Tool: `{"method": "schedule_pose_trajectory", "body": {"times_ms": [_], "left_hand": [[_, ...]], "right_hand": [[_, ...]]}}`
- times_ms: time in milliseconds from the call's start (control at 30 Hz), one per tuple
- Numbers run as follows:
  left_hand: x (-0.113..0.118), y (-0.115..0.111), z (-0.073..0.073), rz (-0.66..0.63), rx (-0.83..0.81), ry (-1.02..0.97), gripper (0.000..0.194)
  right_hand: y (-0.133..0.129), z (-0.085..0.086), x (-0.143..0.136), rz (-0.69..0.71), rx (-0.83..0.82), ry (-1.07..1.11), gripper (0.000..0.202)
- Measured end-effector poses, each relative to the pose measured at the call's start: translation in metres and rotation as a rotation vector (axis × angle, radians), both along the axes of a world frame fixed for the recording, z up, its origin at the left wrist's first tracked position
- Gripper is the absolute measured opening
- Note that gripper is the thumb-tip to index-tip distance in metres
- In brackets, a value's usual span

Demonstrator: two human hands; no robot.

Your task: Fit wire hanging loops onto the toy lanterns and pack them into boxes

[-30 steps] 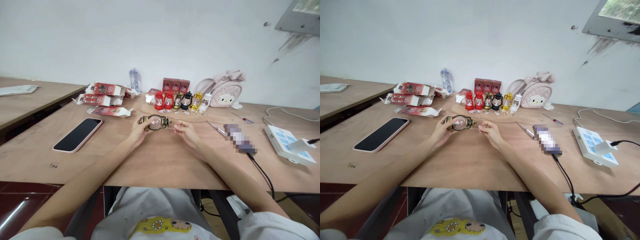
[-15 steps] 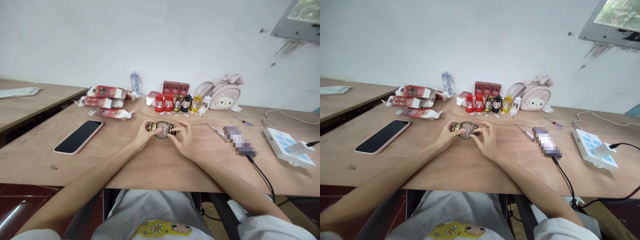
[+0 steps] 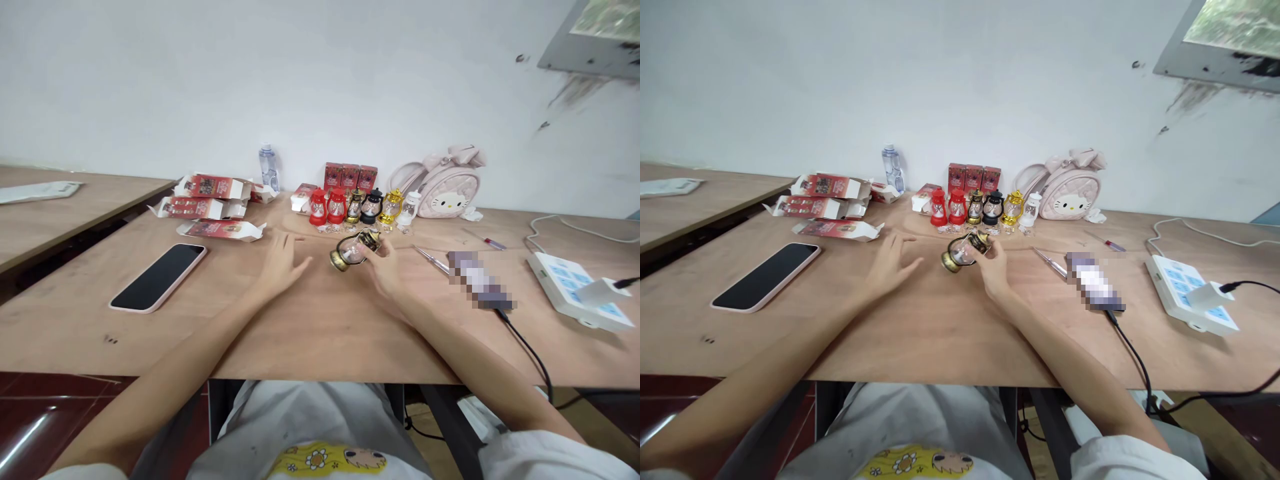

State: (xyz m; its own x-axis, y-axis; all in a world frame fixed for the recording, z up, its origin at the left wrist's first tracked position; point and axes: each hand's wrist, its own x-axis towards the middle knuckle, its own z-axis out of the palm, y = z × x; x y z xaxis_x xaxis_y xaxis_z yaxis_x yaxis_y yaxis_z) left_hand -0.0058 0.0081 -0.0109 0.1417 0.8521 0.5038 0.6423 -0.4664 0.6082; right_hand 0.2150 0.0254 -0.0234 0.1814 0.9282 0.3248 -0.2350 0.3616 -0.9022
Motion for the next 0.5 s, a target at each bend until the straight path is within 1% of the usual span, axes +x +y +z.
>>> {"method": "schedule_pose_trajectory", "body": {"times_ms": [67, 100, 167, 200, 300, 367, 433, 500], "left_hand": [[-0.016, 0.006, 0.002, 0.218, 0.077, 0.26, 0.027], [-0.024, 0.009, 0.003, 0.317, 0.096, 0.331, 0.026], [-0.04, 0.016, 0.002, 0.474, 0.156, 0.399, 0.029], [-0.048, 0.019, 0.001, 0.517, 0.181, 0.415, 0.031], [-0.071, 0.027, -0.003, 0.561, 0.235, 0.432, 0.036], [-0.084, 0.031, -0.005, 0.57, 0.211, 0.45, 0.034], [-0.091, 0.034, -0.004, 0.586, 0.162, 0.454, 0.031], [-0.093, 0.035, -0.002, 0.599, 0.142, 0.419, 0.03]], "right_hand": [[0.007, 0.0, 0.01, -0.104, 0.061, -0.072, 0.042], [0.01, 0.0, 0.014, -0.149, 0.076, -0.115, 0.042], [0.015, 0.0, 0.021, -0.212, 0.08, -0.204, 0.043], [0.016, -0.001, 0.024, -0.228, 0.075, -0.245, 0.044], [0.019, -0.005, 0.028, -0.262, 0.091, -0.383, 0.044], [0.019, -0.009, 0.029, -0.313, 0.129, -0.502, 0.046], [0.019, -0.013, 0.029, -0.383, 0.163, -0.616, 0.05], [0.017, -0.014, 0.029, -0.471, 0.204, -0.702, 0.054]]}}
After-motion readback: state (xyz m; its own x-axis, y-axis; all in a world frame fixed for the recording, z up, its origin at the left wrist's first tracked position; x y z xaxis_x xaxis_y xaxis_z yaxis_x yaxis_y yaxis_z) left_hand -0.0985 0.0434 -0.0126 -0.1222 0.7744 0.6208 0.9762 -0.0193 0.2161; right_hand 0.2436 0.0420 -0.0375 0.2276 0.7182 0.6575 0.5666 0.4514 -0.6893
